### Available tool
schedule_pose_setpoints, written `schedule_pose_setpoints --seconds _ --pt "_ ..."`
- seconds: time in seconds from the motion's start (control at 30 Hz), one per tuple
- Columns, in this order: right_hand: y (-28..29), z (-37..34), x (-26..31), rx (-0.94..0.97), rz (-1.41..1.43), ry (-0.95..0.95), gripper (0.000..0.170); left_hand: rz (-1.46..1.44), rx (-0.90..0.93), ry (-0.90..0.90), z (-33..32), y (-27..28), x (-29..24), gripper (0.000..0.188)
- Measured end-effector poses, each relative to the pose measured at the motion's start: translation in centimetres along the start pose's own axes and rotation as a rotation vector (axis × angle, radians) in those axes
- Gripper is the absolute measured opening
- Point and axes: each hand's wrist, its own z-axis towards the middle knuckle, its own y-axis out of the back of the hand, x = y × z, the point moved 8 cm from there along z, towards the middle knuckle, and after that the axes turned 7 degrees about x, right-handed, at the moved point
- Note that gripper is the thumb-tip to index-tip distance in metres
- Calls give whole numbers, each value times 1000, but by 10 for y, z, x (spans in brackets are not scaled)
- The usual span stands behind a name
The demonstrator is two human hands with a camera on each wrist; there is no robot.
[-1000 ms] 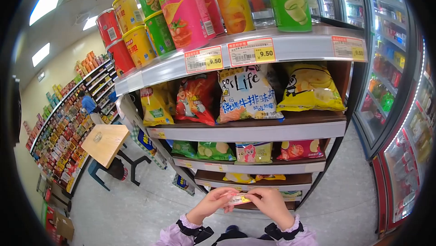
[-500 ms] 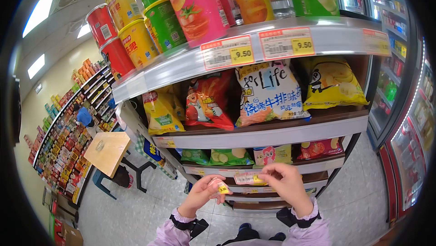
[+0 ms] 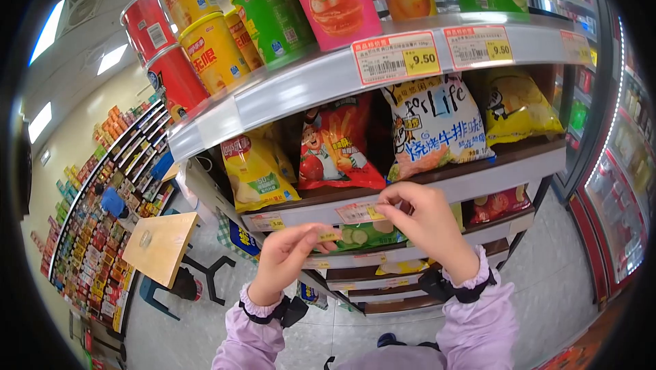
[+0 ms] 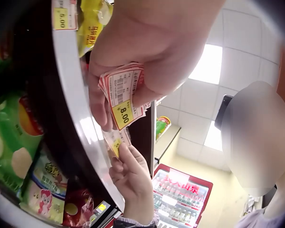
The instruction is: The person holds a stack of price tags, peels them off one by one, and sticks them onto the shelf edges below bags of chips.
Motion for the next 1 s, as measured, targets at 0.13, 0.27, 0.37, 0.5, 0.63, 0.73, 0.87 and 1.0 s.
schedule_pose_setpoints --seconds 0.13,0.27,0.37,0.5,0.63,0.73,0.87,1.0 --pt "-5 4 6 -2 -69 -33 14 238 -4 -260 11 3 -26 22" --pt "-9 7 17 -11 -85 -15 17 509 43 -326 18 0 -36 24" --pt "-12 9 19 -24 -88 38 14 557 57 -311 24 -3 -34 27" --pt "-17 10 17 -28 -112 79 14 533 85 -286 28 1 -25 29" --pt "-15 4 18 -143 -249 115 17 600 30 -288 25 12 -27 31" --pt "-28 -5 25 -167 -653 222 20 645 12 -256 25 16 -28 32" --pt "-40 -7 22 -104 -776 223 20 685 50 -273 26 14 -26 33" --pt "-41 -6 21 -106 -809 210 18 721 67 -290 27 12 -29 34"
